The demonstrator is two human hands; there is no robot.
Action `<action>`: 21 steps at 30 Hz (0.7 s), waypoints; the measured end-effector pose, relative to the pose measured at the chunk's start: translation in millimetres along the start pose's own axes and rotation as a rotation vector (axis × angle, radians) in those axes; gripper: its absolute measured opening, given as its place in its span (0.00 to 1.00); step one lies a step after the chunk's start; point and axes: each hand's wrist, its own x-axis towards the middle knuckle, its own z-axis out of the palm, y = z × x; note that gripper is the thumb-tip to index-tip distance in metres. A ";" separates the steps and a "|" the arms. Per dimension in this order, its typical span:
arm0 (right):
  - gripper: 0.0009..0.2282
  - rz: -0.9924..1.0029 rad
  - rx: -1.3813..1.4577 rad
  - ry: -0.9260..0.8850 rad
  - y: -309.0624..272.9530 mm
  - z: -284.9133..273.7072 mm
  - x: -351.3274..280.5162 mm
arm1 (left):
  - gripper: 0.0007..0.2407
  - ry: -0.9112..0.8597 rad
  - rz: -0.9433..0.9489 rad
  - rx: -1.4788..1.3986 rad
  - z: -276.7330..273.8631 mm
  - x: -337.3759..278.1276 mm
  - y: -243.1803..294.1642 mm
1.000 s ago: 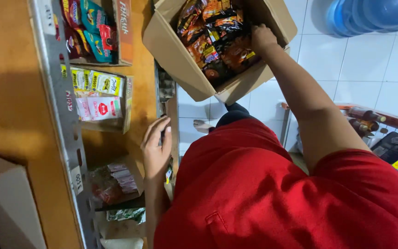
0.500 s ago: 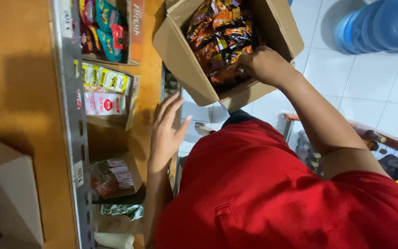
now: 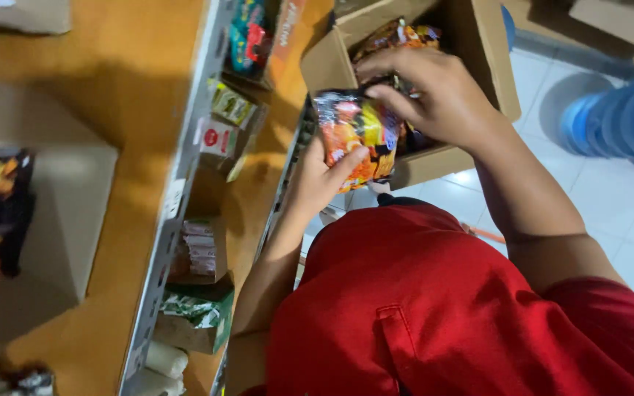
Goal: Stocking grocery shelves with instant noodle packets from a cardboard box.
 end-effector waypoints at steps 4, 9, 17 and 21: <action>0.23 -0.199 -0.054 0.101 -29.3 15.8 -1.7 | 0.13 0.368 0.068 -0.829 -8.8 -22.6 -21.3; 0.33 -0.399 -0.164 -0.098 -68.5 68.4 8.3 | 0.17 0.467 0.057 -1.208 -43.2 -70.7 9.3; 0.39 -0.607 -0.098 -0.106 -91.0 108.4 45.1 | 0.19 0.386 0.181 -0.819 -84.0 -162.7 6.4; 0.34 -0.504 0.351 -0.024 -114.5 120.7 62.4 | 0.21 0.618 0.274 -0.335 -143.3 -196.7 40.4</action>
